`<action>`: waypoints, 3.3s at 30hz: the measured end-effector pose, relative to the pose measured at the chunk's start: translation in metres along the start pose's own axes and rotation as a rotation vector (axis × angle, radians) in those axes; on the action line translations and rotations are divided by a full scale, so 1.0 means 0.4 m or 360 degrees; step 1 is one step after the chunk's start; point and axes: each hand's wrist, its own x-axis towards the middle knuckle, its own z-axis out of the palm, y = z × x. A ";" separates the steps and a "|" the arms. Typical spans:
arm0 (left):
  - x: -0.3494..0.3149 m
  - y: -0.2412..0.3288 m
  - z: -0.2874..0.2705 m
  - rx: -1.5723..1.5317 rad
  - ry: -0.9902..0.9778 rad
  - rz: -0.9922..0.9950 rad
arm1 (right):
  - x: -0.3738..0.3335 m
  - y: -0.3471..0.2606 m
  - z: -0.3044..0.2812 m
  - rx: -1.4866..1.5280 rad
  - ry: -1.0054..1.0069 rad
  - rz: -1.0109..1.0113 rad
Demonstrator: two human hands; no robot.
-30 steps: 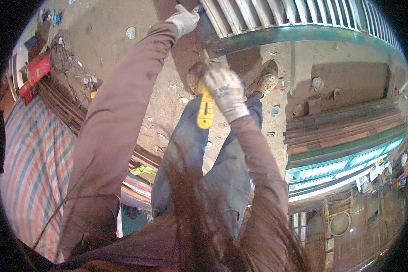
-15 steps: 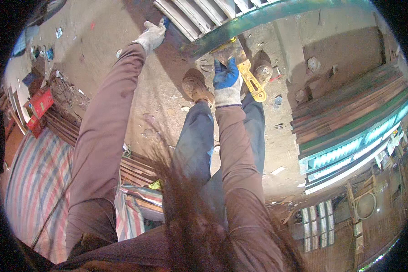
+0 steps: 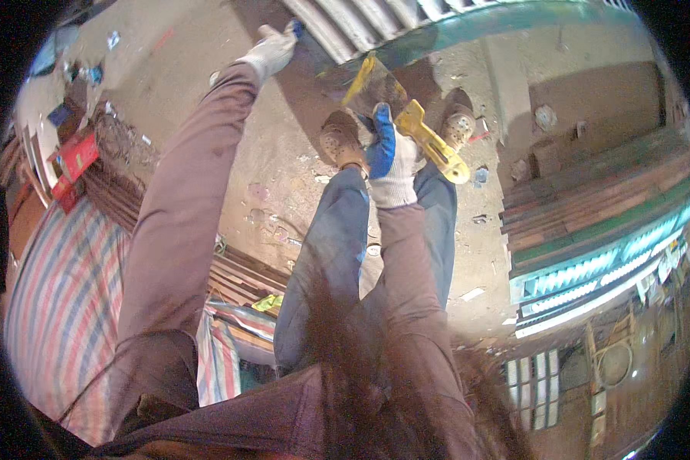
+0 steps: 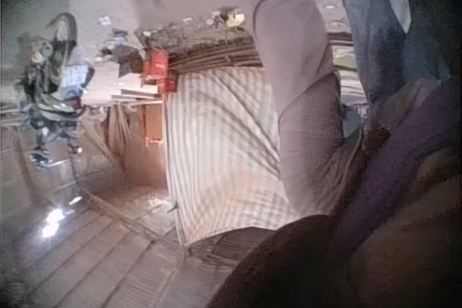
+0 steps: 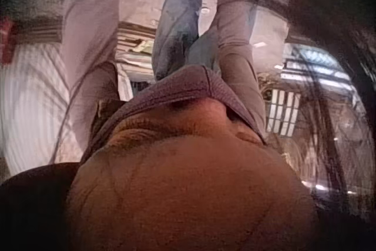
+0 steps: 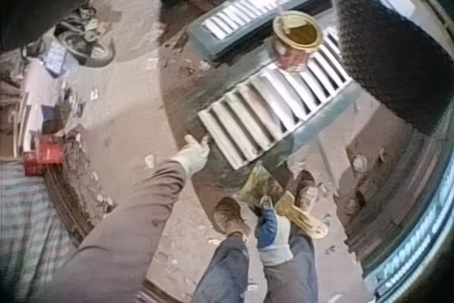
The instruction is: The person paints the edges and slats of metal window frames using a yellow-handled brush and a paint can. They repeatedly dip the brush into the can and apply paint to the frame surfaces while standing in a workshop.
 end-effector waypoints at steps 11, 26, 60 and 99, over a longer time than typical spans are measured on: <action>-0.510 0.041 0.154 -0.1781 0.0705 -0.0102 | 0.055 -0.092 0.022 -0.1774 -0.0056 -0.1796; -1.097 0.136 0.609 -0.1914 0.0086 -0.0657 | 0.054 -0.056 0.073 -0.2343 -0.0135 -0.1994; -1.102 0.214 0.548 -0.1164 0.0176 -0.0334 | 0.028 -0.027 -0.047 -0.2356 -0.0323 -0.1888; -0.853 -0.216 0.426 -0.0964 0.0308 -0.0121 | -0.081 -0.075 0.255 -0.1840 0.0190 -0.1461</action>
